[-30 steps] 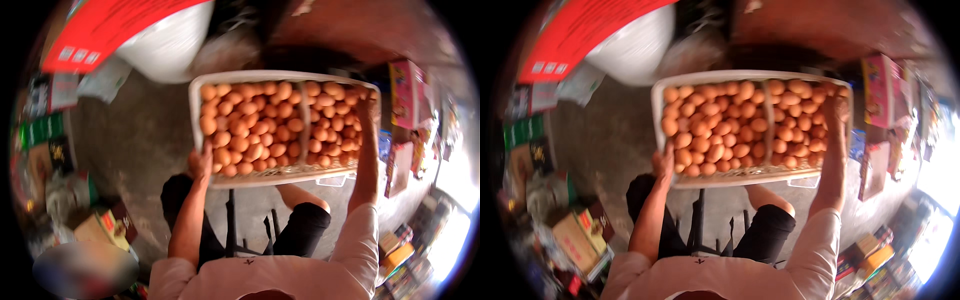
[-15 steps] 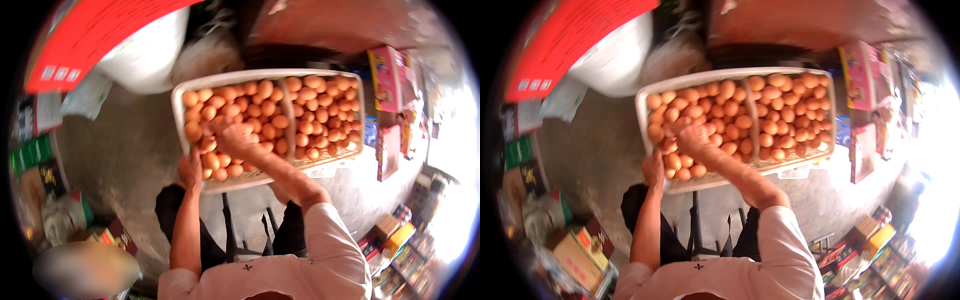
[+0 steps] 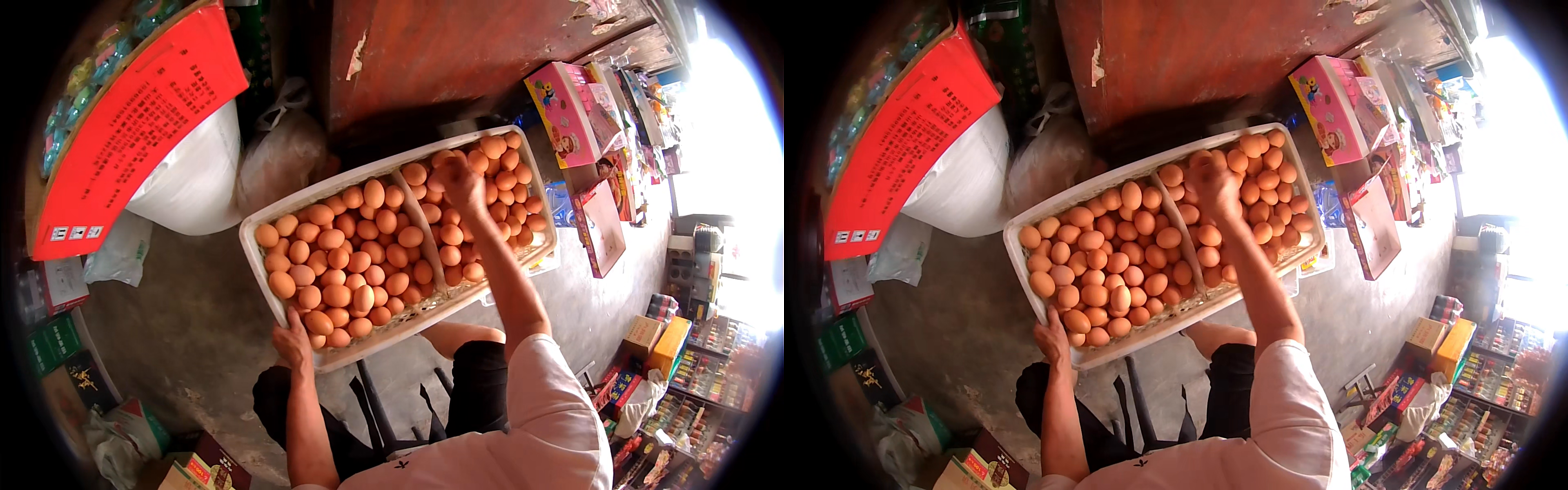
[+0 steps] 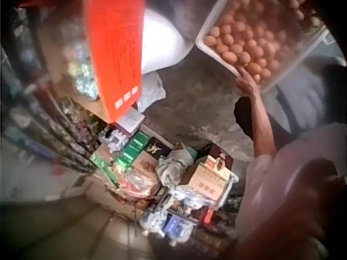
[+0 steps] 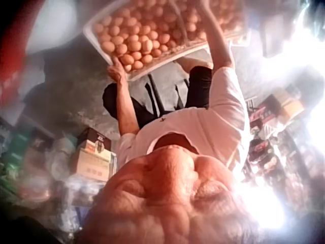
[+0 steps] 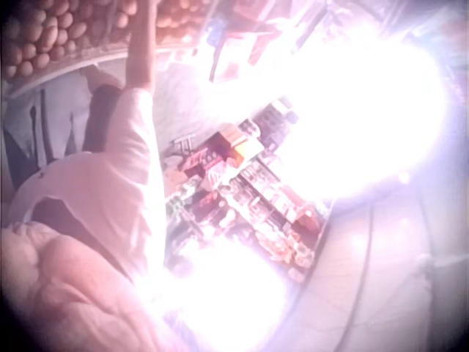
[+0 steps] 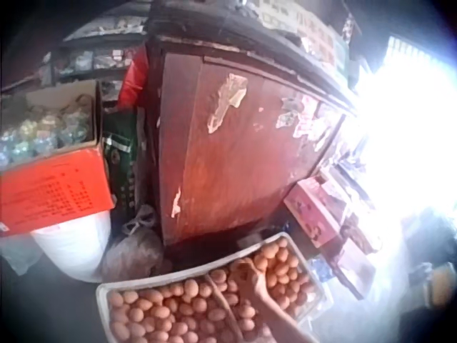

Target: The person sits in a chair and repeatedly picks up eggs from a white plastic crate, briefly inspects them, and places them back into the crate. The person continues this repetitive handling throughout the clip.

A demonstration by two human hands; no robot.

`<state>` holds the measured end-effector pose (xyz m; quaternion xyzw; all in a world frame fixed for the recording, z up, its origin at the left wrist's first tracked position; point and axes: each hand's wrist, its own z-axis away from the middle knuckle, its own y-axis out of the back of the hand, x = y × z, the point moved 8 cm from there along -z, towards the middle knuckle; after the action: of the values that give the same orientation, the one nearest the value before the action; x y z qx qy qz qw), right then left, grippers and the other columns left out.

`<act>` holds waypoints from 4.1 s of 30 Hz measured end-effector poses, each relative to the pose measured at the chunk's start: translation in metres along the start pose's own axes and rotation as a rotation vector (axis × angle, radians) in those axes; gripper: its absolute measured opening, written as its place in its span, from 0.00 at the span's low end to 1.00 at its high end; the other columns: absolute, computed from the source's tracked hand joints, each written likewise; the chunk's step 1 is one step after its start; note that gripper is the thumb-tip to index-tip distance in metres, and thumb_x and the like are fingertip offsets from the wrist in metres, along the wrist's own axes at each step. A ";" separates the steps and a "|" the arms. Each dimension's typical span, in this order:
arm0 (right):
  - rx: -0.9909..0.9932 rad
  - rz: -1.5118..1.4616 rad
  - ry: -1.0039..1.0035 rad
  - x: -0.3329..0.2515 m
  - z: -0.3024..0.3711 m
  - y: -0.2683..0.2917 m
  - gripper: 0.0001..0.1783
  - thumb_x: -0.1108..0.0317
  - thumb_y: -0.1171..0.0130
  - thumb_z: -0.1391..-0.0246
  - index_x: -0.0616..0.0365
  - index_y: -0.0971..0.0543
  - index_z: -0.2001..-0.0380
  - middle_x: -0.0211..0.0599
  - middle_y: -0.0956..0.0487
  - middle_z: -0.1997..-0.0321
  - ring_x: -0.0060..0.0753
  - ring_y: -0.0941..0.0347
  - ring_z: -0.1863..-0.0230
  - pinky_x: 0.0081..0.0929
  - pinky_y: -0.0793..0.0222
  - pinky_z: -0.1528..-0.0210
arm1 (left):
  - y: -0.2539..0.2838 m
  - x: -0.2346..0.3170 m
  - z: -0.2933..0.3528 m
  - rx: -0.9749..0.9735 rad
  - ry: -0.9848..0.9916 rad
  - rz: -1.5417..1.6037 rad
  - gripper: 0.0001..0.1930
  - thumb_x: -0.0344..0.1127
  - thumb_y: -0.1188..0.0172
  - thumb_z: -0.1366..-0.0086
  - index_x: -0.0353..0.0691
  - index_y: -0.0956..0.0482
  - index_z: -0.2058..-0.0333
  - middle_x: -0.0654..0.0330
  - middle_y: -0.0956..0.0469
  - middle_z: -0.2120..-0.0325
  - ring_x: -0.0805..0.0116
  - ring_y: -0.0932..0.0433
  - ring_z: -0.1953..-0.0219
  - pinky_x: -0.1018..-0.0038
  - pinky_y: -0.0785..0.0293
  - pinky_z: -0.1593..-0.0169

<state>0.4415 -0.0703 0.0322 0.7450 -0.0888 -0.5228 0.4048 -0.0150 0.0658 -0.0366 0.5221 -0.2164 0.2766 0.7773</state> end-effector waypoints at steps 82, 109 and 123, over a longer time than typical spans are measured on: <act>-0.600 0.151 0.314 -0.077 0.149 -0.038 0.12 0.69 0.45 0.55 0.56 0.27 0.64 0.43 0.27 0.64 0.48 0.28 0.62 0.39 0.30 0.62 | 0.003 0.004 0.002 -0.013 0.082 -0.053 0.26 0.55 0.45 0.44 0.32 0.22 0.68 0.41 0.23 0.75 0.43 0.23 0.68 0.57 0.29 0.65; -0.439 0.085 0.174 -0.077 0.125 -0.050 0.21 0.64 0.40 0.61 0.53 0.29 0.61 0.44 0.28 0.63 0.49 0.30 0.61 0.40 0.31 0.60 | 0.000 -0.009 0.002 -0.014 0.056 -0.039 0.28 0.52 0.48 0.39 0.25 0.25 0.60 0.39 0.23 0.66 0.46 0.23 0.63 0.62 0.27 0.61; -0.209 0.472 0.403 -0.053 0.080 -0.004 0.19 0.72 0.45 0.58 0.57 0.30 0.58 0.41 0.30 0.56 0.48 0.33 0.58 0.40 0.32 0.59 | 0.003 -0.012 -0.001 0.003 0.083 -0.121 0.31 0.57 0.50 0.41 0.28 0.24 0.60 0.40 0.23 0.66 0.46 0.23 0.61 0.60 0.28 0.59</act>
<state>0.3493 -0.0797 0.0567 0.7466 -0.1229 -0.2628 0.5986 -0.0259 0.0651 -0.0422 0.5233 -0.1517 0.2508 0.8001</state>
